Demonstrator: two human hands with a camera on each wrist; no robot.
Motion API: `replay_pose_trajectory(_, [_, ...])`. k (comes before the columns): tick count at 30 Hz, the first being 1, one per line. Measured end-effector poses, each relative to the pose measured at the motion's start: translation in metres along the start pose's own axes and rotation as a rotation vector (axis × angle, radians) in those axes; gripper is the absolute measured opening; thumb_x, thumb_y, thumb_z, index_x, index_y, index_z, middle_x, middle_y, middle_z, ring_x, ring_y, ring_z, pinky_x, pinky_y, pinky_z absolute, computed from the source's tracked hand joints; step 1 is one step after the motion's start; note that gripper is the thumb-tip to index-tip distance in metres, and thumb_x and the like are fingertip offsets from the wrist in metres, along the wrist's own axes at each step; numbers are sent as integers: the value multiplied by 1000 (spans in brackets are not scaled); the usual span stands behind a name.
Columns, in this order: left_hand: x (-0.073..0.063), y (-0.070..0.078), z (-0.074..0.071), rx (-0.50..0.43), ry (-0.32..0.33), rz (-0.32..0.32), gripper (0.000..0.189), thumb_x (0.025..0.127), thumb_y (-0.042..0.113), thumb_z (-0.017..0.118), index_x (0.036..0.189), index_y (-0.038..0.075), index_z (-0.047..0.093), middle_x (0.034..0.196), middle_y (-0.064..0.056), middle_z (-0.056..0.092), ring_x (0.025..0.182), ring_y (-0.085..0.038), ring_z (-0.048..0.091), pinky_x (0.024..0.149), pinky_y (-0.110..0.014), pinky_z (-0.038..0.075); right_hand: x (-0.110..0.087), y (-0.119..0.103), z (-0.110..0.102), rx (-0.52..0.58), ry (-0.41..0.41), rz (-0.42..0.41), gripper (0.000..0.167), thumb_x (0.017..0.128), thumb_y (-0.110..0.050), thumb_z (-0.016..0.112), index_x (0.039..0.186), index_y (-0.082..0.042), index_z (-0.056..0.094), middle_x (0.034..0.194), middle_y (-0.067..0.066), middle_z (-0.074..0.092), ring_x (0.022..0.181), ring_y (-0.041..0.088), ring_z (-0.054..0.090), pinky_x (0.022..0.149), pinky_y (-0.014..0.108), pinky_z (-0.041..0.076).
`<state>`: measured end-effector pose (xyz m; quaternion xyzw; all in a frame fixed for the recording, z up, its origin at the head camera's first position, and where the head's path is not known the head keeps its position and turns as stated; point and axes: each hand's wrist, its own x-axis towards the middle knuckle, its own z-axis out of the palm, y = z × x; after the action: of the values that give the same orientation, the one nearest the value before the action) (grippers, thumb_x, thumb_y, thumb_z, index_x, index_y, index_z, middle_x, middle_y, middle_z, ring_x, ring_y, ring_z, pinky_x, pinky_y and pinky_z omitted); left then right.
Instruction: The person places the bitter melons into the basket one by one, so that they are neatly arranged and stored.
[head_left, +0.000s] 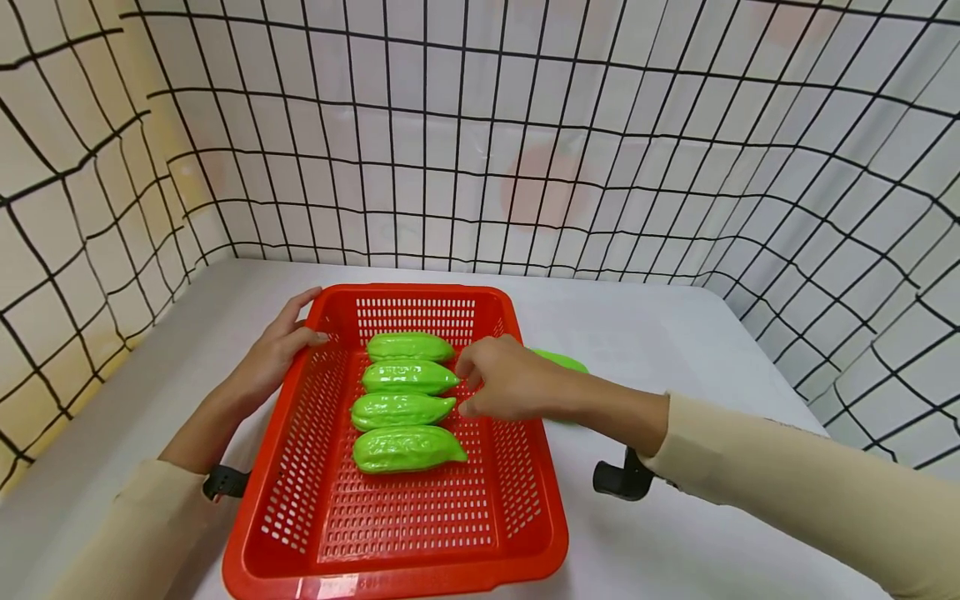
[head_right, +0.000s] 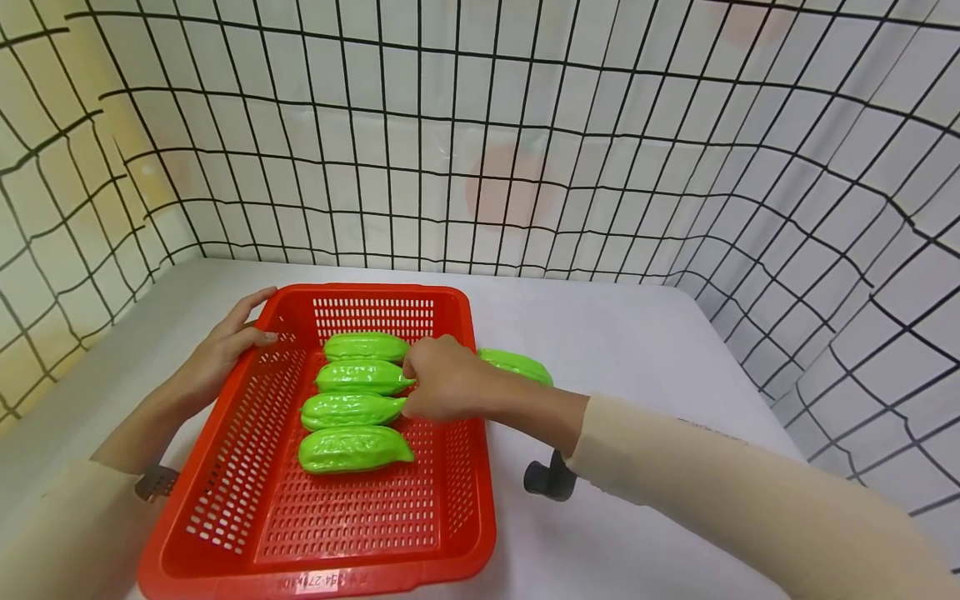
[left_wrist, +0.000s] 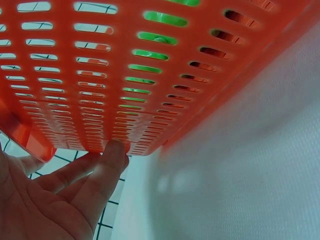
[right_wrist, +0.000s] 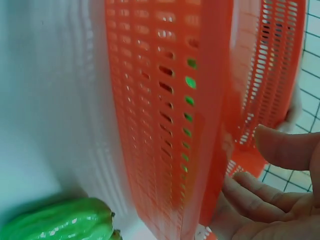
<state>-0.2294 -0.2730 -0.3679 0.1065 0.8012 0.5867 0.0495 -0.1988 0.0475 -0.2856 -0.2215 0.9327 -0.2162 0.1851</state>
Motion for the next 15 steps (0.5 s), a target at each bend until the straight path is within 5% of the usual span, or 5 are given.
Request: replay_pose_trajectory(15, [-2,0,1,2,15,-14,77,100,21,45,164,23,1,154,-28,35,119,-49,59,82,-43,61,-16,31,-32,164,188,-75,21,91,-9,71,111,-5,68,98,4,72,92,19,68,76,31,60])
